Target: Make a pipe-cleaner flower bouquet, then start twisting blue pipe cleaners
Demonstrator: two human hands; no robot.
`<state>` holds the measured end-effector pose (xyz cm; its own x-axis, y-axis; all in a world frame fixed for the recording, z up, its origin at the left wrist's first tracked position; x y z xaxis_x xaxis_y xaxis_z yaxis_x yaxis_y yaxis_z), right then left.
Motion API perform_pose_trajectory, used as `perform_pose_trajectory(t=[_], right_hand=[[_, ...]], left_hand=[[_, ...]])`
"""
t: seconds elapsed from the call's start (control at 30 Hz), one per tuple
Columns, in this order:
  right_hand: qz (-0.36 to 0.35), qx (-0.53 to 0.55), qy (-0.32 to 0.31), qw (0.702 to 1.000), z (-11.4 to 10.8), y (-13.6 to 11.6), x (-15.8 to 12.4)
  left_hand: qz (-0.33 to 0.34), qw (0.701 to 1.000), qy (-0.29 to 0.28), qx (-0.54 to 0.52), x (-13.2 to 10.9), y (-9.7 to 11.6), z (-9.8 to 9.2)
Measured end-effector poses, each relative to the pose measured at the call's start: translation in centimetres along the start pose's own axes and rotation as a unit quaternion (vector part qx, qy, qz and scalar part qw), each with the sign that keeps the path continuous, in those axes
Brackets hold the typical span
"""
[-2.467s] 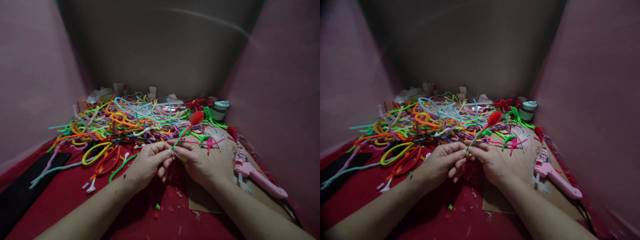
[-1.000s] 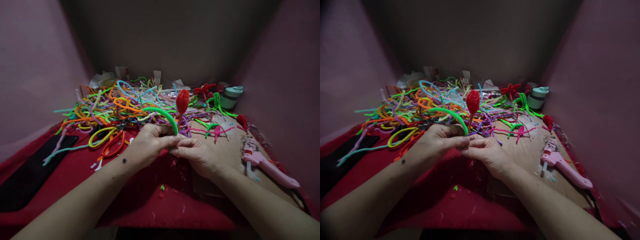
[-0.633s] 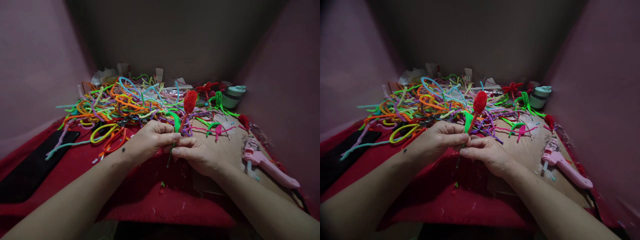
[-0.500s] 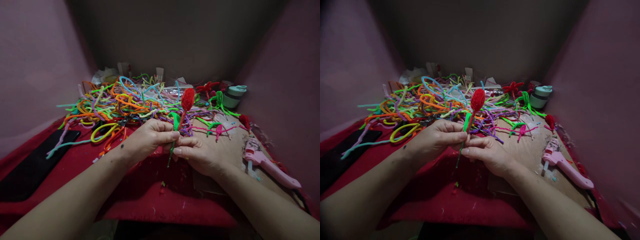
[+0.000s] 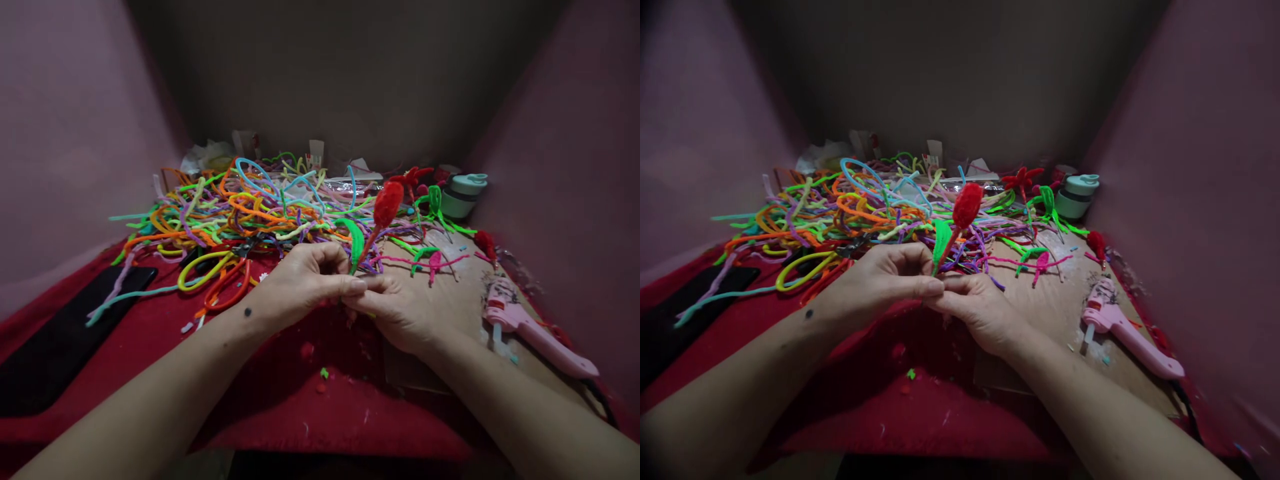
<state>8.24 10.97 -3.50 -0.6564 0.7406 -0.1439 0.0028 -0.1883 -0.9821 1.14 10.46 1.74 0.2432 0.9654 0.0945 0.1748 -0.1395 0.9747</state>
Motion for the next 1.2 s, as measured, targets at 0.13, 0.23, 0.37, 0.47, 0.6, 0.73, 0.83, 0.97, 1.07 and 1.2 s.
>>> perform_pose_trajectory(t=[0.13,0.23,0.37,0.47,0.6,0.73,0.83,0.97,1.07,1.2], right_hand=[[0.018,-0.012,0.003,1.0,0.3,-0.2,0.0],[0.004,-0.041,0.015,0.999,0.3,-1.3,-0.2],[-0.043,-0.125,-0.019,0.991,1.1,-2.8,-0.6],[-0.042,-0.172,-0.052,0.983,1.8,-3.0,-0.9],[0.015,-0.14,-0.068,0.988,1.9,-2.3,-1.1],[0.028,-0.108,-0.095,0.989,2.1,-1.6,-1.1],[0.01,-0.08,-0.082,0.993,1.7,-1.7,-0.9],[-0.004,-0.075,-0.044,0.996,1.0,-1.9,-0.8],[-0.008,-0.101,-0.018,0.995,0.5,-2.0,-0.7],[0.013,-0.092,-0.037,0.995,0.9,-1.5,-0.6]], left_hand=[[0.029,0.996,0.034,0.083,-0.1,0.8,-0.7],[0.052,0.988,0.046,0.14,-0.2,1.4,-0.9],[0.059,0.979,0.015,0.196,-0.3,1.7,-0.7],[0.023,0.985,-0.069,0.156,-0.4,0.9,0.3],[-0.031,0.987,-0.155,0.025,-0.9,0.0,1.5],[-0.039,0.984,-0.162,-0.067,-0.9,-0.5,1.9],[-0.027,0.988,-0.119,-0.095,-0.6,-0.5,1.3],[-0.036,0.994,-0.056,-0.082,-0.1,-0.5,0.5],[-0.043,0.998,-0.035,-0.022,-0.1,-0.4,0.3],[-0.026,0.999,-0.024,0.012,-0.1,0.1,0.0]])
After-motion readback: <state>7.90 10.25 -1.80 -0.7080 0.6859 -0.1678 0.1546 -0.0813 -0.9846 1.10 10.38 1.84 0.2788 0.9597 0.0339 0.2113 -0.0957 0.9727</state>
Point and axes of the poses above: each hand's wrist, its own x-axis towards the middle knuckle, its own z-axis out of the palm, y = z × x, the point moved 10 cm from there along x, towards the middle knuckle, and after that the axes turned 5 degrees about z, right-handed, at the moved point
